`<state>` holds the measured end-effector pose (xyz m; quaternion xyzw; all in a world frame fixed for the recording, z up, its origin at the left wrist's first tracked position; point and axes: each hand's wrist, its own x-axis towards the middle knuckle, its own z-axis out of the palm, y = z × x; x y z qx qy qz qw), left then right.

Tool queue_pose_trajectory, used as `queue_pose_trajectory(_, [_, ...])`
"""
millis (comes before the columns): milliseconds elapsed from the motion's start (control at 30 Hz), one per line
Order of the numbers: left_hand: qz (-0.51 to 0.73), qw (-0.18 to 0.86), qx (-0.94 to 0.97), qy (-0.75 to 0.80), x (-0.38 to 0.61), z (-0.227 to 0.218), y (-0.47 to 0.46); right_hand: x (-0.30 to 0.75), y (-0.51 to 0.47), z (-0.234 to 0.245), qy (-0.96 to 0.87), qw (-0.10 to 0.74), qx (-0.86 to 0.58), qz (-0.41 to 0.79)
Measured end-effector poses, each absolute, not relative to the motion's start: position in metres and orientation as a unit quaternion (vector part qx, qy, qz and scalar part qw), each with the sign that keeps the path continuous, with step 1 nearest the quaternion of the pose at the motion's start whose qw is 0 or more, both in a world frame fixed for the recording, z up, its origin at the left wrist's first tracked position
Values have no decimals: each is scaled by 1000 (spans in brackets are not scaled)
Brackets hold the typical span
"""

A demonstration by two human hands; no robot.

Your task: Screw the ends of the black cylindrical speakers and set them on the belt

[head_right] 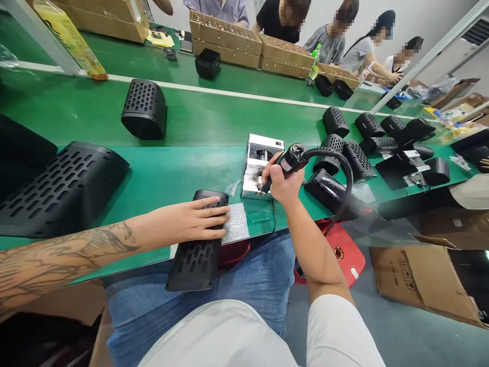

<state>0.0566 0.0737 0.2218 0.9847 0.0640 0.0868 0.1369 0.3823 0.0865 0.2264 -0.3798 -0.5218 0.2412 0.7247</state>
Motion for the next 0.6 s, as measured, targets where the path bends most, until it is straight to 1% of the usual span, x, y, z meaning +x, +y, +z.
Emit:
queue_pose_trajectory(67, [57, 84, 990, 102, 52, 222, 66, 383, 87, 224, -523, 724, -384, 234])
queue_pose_trajectory(133, [28, 28, 981, 188, 46, 222, 51, 384, 87, 224, -523, 722, -389, 232])
queue_pose_trajectory(200, [11, -1, 956, 293, 44, 222, 34, 385, 85, 228, -520, 724, -387, 236])
queue_pose_trajectory(267, [7, -4, 927, 376, 47, 221, 19, 386, 76, 237, -515, 733, -370, 246])
queue_pose_trajectory(367, [16, 13, 901, 433, 54, 218, 6, 388, 43, 257, -534, 738, -312, 272])
queue_pose_trajectory(433, [24, 21, 896, 442, 57, 216, 4, 388, 11, 271, -572, 712, -270, 304])
queue_pose_trajectory(500, [23, 24, 896, 443, 57, 215, 5, 385, -19, 281, -607, 668, -256, 345])
queue_pose_trajectory(600, [15, 33, 896, 443, 57, 216, 8, 375, -48, 283, -626, 637, -251, 373])
